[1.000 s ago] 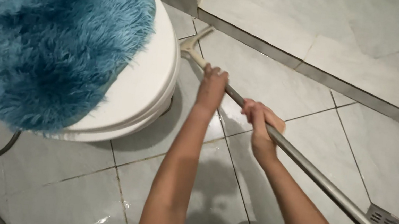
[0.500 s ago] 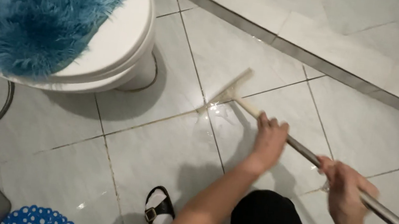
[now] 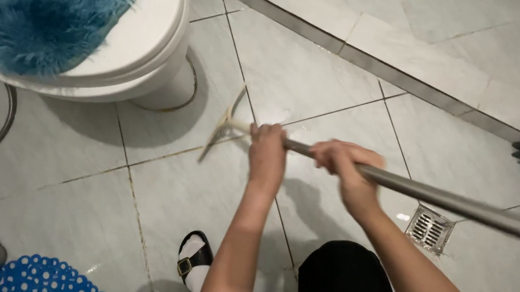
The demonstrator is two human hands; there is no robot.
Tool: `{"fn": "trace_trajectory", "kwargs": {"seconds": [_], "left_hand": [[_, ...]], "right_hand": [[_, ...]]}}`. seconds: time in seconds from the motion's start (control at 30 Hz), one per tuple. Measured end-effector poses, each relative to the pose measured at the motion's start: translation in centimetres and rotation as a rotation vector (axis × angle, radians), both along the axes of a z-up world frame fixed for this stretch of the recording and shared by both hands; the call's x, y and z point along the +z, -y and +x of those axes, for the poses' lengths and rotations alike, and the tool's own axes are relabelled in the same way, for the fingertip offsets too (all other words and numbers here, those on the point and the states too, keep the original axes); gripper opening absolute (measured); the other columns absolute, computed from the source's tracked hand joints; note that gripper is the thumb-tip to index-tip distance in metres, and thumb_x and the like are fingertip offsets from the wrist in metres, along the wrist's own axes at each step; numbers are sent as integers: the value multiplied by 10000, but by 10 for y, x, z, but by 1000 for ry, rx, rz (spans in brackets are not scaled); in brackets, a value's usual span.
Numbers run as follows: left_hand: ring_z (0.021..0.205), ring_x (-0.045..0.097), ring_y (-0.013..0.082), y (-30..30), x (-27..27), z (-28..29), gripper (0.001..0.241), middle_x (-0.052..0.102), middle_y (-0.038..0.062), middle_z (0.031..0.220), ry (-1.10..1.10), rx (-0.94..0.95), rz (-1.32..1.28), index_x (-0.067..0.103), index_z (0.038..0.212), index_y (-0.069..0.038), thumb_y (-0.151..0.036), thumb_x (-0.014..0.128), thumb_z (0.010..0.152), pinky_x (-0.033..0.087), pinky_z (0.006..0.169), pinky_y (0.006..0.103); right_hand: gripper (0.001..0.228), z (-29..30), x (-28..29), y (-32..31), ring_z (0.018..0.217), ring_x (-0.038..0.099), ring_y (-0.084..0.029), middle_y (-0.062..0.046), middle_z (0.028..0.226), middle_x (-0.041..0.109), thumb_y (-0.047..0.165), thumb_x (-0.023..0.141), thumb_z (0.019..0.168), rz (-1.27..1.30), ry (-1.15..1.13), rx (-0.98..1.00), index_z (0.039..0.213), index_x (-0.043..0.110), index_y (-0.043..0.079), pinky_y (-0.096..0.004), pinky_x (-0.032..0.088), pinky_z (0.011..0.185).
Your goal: The person cleans the bathroom floor using a pink broom and a squeegee. They sweep the area around the toilet and sink, then kneel to push water toward the drain with the squeegee. The person also briefly handles a black trash bag before resuming the cleaning process.
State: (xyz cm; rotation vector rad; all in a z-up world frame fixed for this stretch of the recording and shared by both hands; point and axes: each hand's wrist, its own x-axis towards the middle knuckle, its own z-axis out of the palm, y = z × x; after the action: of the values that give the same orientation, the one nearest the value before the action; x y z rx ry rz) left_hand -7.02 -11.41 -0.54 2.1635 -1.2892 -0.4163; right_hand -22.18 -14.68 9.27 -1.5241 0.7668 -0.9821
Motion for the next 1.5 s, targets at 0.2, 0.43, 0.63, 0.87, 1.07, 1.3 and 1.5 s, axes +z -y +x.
{"fn": "trace_trajectory", "kwargs": {"seconds": [0.2,0.43,0.63,0.87,1.07,1.3,1.5], "left_hand": [[993,600,444,-1,-94,-29,101,674,183,896,139,-170,87,725,905,-40,-47,635,859,499,905,521],[923,648,367,1,-58,-208,194,705,160,897,211,-513,-14,707,972,-43,-160,713,817,268,1116,710],[836,648,331,21,-28,-292,162,739,124,834,-25,-799,134,734,916,-93,-196,612,942,346,909,564],[962,585,442,47,-19,-166,205,643,202,920,276,-454,-166,671,1026,-26,-59,604,835,299,1147,689],[1008,671,561,22,-6,-82,150,693,202,855,146,-181,147,734,974,-9,-56,593,951,598,741,611],[742,667,218,2,-62,-197,117,682,33,782,580,-401,376,681,989,-130,-111,613,895,456,1028,600],[604,480,207,19,3,-304,125,630,30,838,153,-811,294,715,1015,-141,-231,648,960,377,740,472]], "right_hand": [[275,-45,-51,-16,575,541,-114,-78,656,655,3,560,959,175,139,-133,733,706,-49,-225,475,553],[193,-225,-29,-51,649,637,-189,-134,868,737,-10,746,895,-673,-813,-423,1056,679,-92,-313,514,566],[442,-265,28,-58,628,448,-215,-65,631,371,-11,354,1090,45,-237,-506,667,368,114,-421,527,807],[385,-188,-14,-16,666,599,-98,-1,690,597,122,515,1042,-109,95,-324,666,547,193,-253,572,725],[317,-66,-11,18,460,481,-199,-114,511,522,-8,562,888,-19,259,-252,572,580,10,-328,487,504],[432,-195,-45,2,506,506,-118,27,554,442,-4,468,999,166,287,-204,609,463,182,-323,564,662],[486,-381,-48,-5,709,613,-104,47,696,526,339,373,1230,109,-90,-170,764,494,274,-381,567,930]]}}
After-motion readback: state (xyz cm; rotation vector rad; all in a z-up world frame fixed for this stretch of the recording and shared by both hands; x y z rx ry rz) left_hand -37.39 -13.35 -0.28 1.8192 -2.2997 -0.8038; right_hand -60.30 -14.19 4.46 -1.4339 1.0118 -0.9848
